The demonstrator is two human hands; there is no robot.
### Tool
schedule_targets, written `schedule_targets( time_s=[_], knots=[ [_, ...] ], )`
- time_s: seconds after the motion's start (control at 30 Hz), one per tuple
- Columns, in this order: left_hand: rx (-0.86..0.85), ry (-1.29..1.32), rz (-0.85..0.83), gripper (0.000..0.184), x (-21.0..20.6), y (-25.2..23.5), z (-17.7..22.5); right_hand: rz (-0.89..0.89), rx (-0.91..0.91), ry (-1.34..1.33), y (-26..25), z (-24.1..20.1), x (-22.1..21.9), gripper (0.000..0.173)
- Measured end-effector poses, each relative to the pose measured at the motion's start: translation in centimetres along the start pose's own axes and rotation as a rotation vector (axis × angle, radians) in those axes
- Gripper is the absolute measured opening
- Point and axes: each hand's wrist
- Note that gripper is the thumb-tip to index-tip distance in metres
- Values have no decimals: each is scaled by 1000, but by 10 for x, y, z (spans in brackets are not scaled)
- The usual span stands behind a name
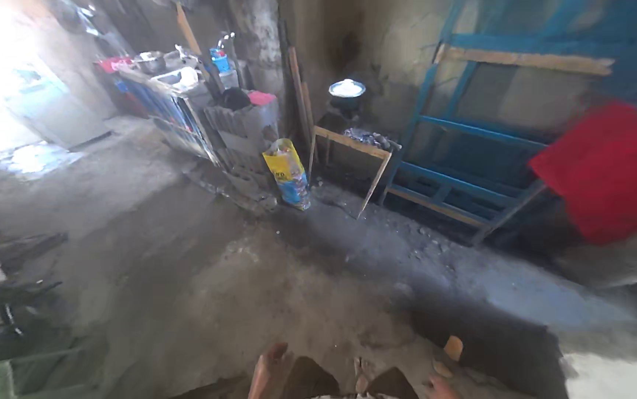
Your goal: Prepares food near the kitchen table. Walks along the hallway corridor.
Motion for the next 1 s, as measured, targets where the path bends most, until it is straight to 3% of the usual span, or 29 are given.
schedule_targets(
  time_s=[0.13, 0.27, 0.4, 0.5, 0.67, 0.77, 0.87, 0.9, 1.0],
  knots=[
    [35, 48, 11, 42, 38, -76, 44, 37, 123, 71, -64, -141, 83, 40],
    [49, 54, 48, 42, 105, -196, 62, 72, 151, 82, -141, -258, 123, 42],
    [-56, -38, 67, 34, 203, -316, 87, 82, 103, -33, -211, -356, 111, 39],
    [-55, -147, 29, 35, 270, -373, 109, -53, 75, -14, -239, -418, 88, 41],
    [-61, -373, 3, 33, 370, -501, 180, -122, 68, -96, -288, -509, 60, 41],
    [-124, -366, 83, 46, 423, -599, 221, -157, 30, -60, -332, -561, 58, 40],
    [-115, -294, 172, 96, 473, -685, 250, -193, 3, -24, -389, -613, 75, 40],
    [-87, -291, 188, 104, 490, -707, 253, -192, -7, -23, -405, -635, 86, 40],
    [0, -287, 187, 94, 538, -744, 223, -140, -4, -35, -442, -710, 118, 40]
  ],
)
Point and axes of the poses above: each hand's wrist, its own y-axis away from the middle knuckle, its own x-axis out of the back of the hand, z = x × y, and after that the axes turned 9 degrees about -y, right-handed
